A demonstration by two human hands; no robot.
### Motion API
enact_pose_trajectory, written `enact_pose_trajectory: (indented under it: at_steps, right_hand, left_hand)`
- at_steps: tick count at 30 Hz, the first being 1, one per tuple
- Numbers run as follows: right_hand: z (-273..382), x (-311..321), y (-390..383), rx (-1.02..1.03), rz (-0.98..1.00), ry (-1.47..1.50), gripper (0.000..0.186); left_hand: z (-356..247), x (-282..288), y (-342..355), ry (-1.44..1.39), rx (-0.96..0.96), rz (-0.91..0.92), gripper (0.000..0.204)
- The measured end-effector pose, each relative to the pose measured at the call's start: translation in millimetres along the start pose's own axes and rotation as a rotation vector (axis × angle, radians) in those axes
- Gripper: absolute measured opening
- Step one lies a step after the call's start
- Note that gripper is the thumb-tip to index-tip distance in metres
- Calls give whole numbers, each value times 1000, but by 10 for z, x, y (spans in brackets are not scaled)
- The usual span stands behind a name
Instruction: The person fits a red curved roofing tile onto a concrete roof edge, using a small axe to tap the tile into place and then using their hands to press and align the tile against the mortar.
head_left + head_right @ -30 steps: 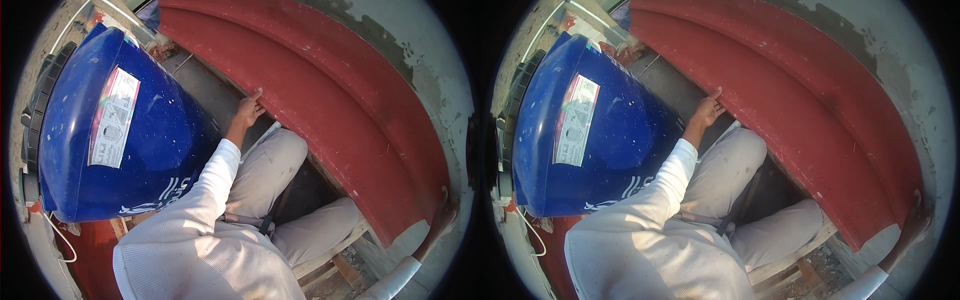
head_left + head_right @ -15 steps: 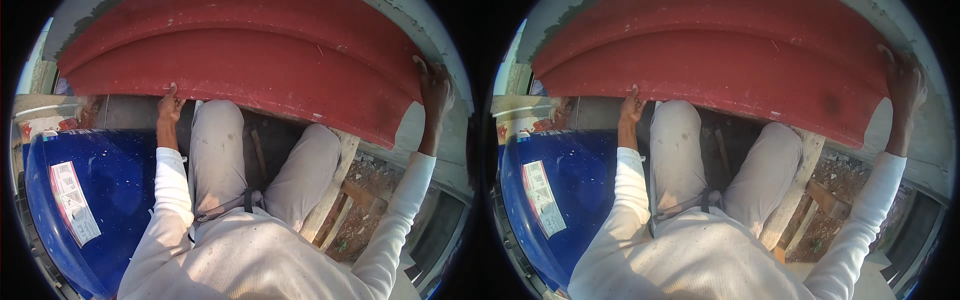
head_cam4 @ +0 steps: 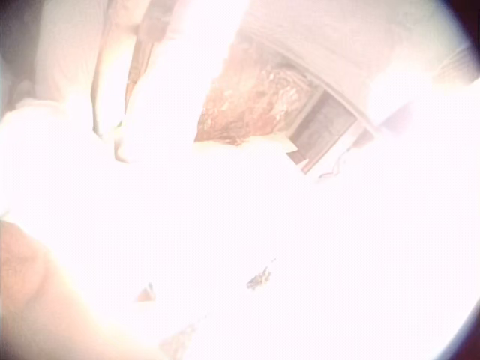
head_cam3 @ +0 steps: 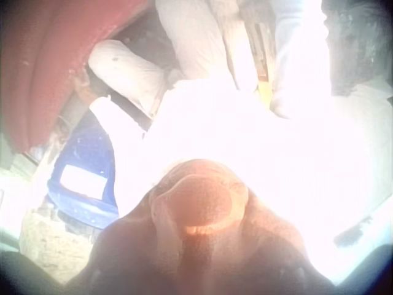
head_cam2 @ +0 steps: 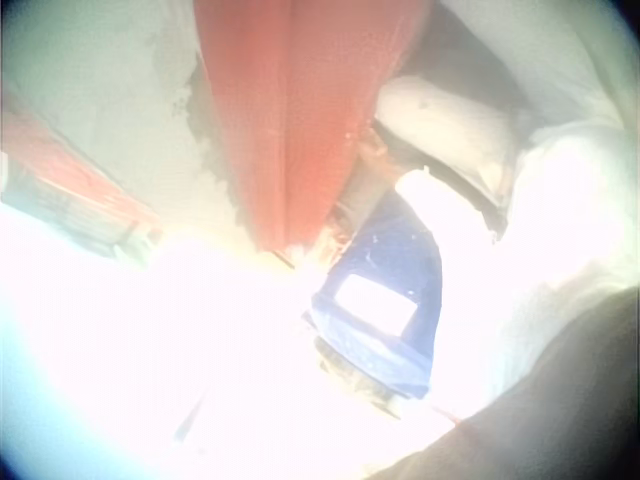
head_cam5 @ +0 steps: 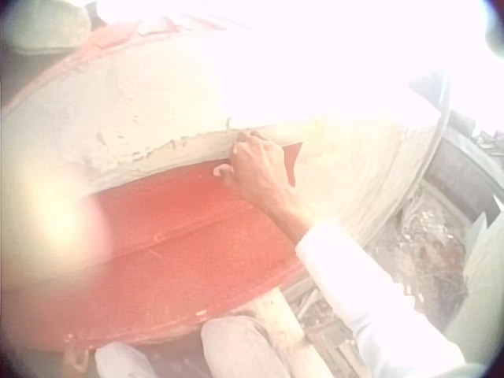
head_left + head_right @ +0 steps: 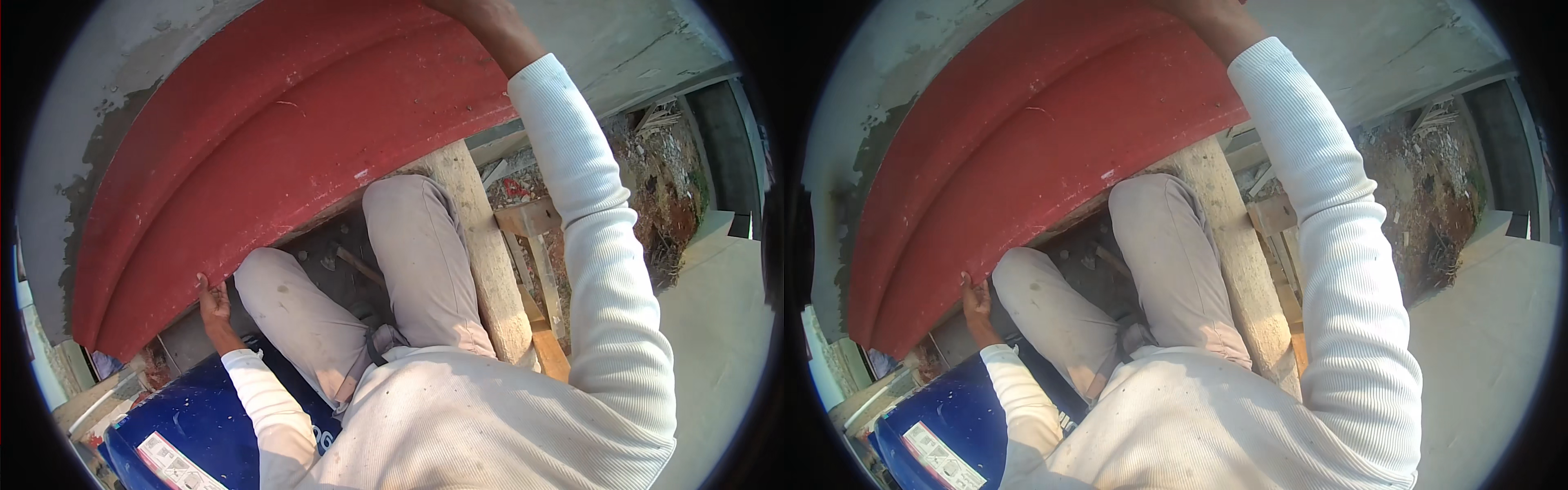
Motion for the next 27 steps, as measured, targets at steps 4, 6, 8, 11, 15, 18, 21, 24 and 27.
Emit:
enact_pose_trajectory:
  at_steps: [4, 6, 8, 11, 15, 18, 21, 24, 27]
  right_hand:
    - [-39, -20, 99, 49, -70, 54, 47]
    - [-74, 17, 126, 76, -121, 53, 47]
    - [5, -49, 113, 44, -66, 80, 47]
    - [-70, -7, 89, 12, 74, 80, 44]
    - [19, -61, 162, 41, -19, 70, 42]
    - [218, -83, 225, 76, -133, 89, 40]
    - [57, 47, 151, 57, -17, 14, 39]
    - [-166, -92, 150, 46, -26, -14, 41]
    - [31, -168, 184, 77, -108, -28, 41]
  left_hand:
    - [-69, 9, -37, 14, 6, 12, 50]
    - [83, -199, -205, -32, 151, 95, 62]
    - [120, -239, -498, 18, 15, 66, 75]
    - [299, -393, -548, 98, -32, 56, 84]
    - [212, -227, -490, 135, -36, -86, 85]
    - [36, 95, -377, 496, -420, -405, 72]
    - [-119, -702, -742, 628, -638, -457, 63]
    - [-463, -1205, -921, 679, -751, -387, 68]
    - [-839, -1164, -892, 485, -740, -386, 75]
Point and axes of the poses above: each hand's wrist, its own y-axis towards the middle knuckle, its own x-axis out of the back of the hand, z = x × y, the point moved 3 cm from there along y, towards the middle knuckle, and after that the axes turned 9 degrees about -y, right-handed, at the moved point
